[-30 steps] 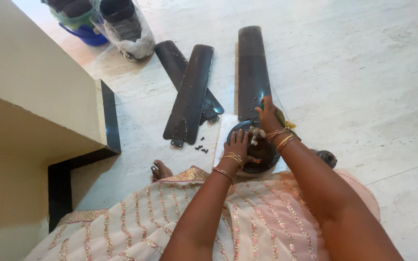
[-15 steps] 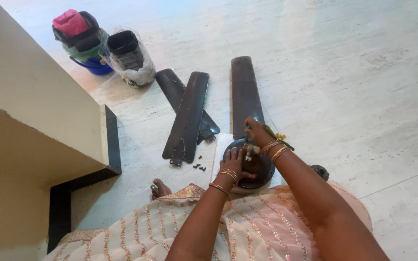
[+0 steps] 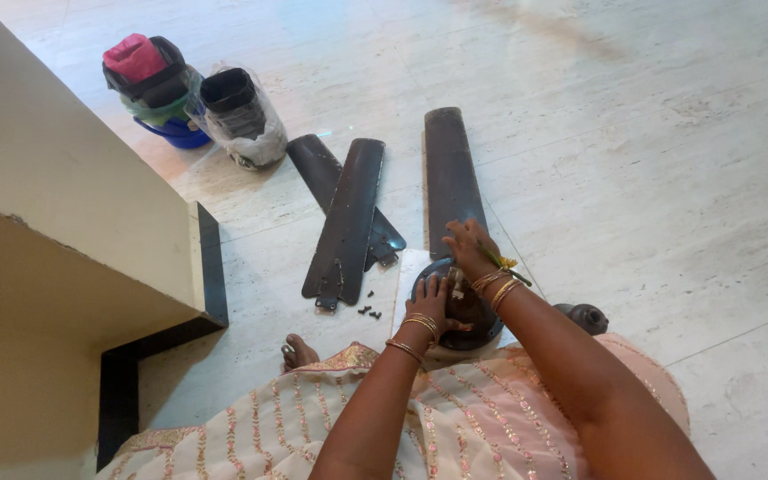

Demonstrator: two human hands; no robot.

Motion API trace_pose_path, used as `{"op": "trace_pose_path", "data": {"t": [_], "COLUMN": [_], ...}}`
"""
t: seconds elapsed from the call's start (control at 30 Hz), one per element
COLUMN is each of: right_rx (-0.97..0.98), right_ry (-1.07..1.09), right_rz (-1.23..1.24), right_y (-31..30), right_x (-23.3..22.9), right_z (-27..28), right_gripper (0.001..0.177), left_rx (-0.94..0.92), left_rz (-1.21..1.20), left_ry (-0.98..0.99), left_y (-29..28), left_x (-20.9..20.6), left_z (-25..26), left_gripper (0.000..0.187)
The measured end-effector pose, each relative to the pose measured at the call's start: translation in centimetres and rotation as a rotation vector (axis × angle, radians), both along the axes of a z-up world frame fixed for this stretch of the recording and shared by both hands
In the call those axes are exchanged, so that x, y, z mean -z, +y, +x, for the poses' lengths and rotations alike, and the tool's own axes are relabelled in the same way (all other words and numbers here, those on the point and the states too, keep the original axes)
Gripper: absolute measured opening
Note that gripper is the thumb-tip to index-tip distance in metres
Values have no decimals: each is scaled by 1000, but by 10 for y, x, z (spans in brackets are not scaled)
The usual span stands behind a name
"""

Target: The person sits on the floor and uses a screwdriver to attach a fan blade to the ceiling fan motor housing. They align the blade, insert screws, and tighten them to secure the blade in place.

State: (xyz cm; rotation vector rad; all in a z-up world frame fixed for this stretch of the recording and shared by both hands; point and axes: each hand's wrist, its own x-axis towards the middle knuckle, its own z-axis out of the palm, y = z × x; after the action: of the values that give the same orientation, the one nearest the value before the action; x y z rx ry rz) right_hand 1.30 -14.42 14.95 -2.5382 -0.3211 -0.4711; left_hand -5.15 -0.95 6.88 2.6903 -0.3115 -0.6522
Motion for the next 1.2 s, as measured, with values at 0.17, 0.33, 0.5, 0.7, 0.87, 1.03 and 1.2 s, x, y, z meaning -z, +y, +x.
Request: {"op": "trace_pose_path", "data": {"t": [0.17,0.33,0.5,0.7,0.87,1.03,1.2], "right_rx": [71,40,-44,-294,-368,-133,101], "right_ry": [16,57,131,228,267,177,403], "right_rz": [17,19,6,-37,66,-102,-199], "right_y": [-7,-14,-14,-30,-28,-7,-6], "right_x": [6,6,3,6,8,-7,-33], "right_z": [6,10,12,28,27,6,2], "right_gripper": [30,31,26,24,30,29,35], "left_rx": [-4,-9,-20,-22,-27,-16,-13], "left_rz": [15,15,13,-2,-10,7,33], "left_ry": [-2,-3,19,16,27,54,72], "left_y": [-1,0,0,2,3,2,2], "left_x": [8,9,3,3,2,-4,-7], "left_z": [3,1,1,2,3,1,2], "left_gripper": [128,127,132,134,133,134,135]}}
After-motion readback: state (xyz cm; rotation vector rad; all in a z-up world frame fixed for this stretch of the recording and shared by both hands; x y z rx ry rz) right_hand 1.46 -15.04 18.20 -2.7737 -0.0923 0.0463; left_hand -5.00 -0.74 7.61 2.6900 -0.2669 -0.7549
